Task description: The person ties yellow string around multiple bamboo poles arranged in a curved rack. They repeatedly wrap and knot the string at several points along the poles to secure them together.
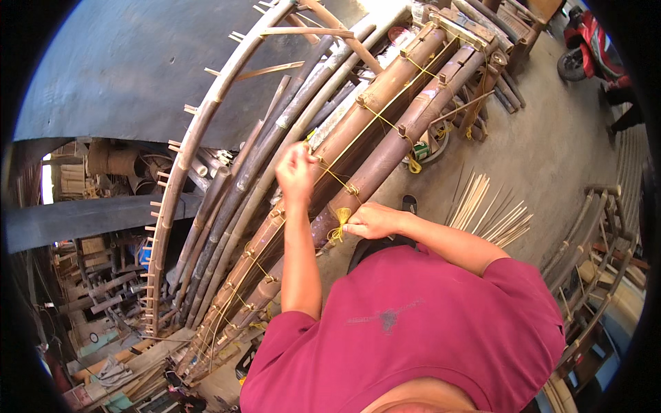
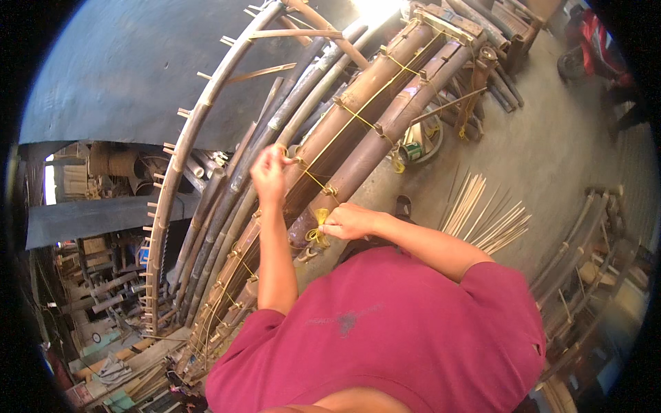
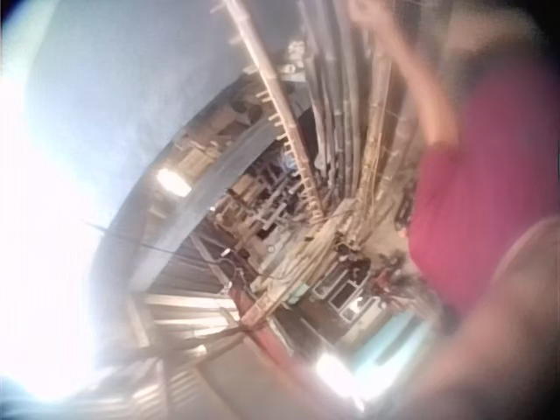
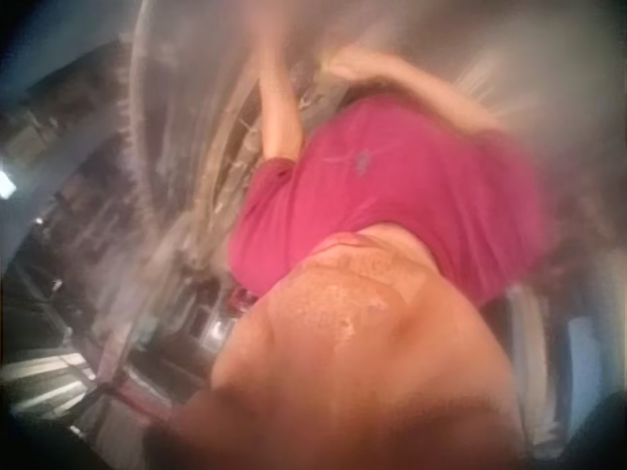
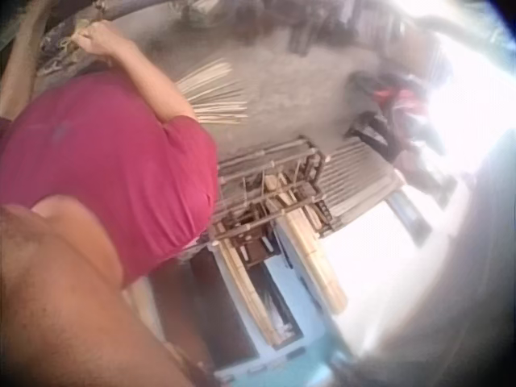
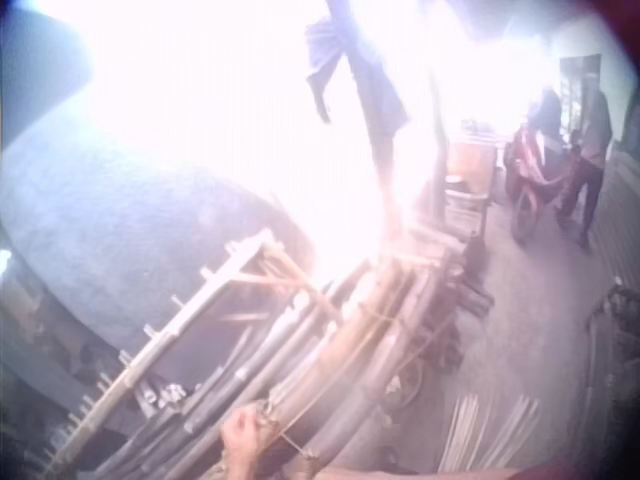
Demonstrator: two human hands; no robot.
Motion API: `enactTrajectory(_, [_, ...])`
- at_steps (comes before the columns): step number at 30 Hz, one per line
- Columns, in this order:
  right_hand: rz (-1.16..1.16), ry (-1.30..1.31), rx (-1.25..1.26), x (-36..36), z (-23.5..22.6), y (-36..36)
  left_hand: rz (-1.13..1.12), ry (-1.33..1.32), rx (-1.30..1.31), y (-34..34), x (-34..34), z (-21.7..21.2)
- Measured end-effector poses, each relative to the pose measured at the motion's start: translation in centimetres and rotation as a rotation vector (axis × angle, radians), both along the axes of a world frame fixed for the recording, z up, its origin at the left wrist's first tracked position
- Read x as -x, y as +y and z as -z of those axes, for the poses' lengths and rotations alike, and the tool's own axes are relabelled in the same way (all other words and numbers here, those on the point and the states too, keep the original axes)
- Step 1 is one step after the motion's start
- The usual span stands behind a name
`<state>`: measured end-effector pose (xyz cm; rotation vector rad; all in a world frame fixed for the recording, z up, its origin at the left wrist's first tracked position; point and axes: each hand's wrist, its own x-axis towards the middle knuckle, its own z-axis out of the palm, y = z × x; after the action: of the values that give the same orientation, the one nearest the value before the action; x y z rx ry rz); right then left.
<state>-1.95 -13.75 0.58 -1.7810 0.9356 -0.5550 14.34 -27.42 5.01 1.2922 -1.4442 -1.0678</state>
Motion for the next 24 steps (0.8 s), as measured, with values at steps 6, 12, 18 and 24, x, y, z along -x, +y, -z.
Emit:
enactTrajectory(6, [-0.035, 0.399, 0.500, -1.6, 1.5, 1.7, -0.143, -0.667, 0.014, -7.1, -2.9, 9.3])
enactTrajectory(12, [-0.058, -0.035, -0.113, -10.3, 2.1, 7.3, 0.006, -0.717, 0.080, -4.2, -9.6, 4.4])
enactTrajectory(18, [0.824, -1.487, -0.980, -17.9, 3.3, 7.1, 0.268, -0.775, -0.107, 8.0, -20.5, 2.5])
enactTrajectory(24, [0.371, -0.644, -0.073, -27.4, -6.9, -1.4, 0.053, -0.939, 0.278, 10.4, -18.3, 8.1])
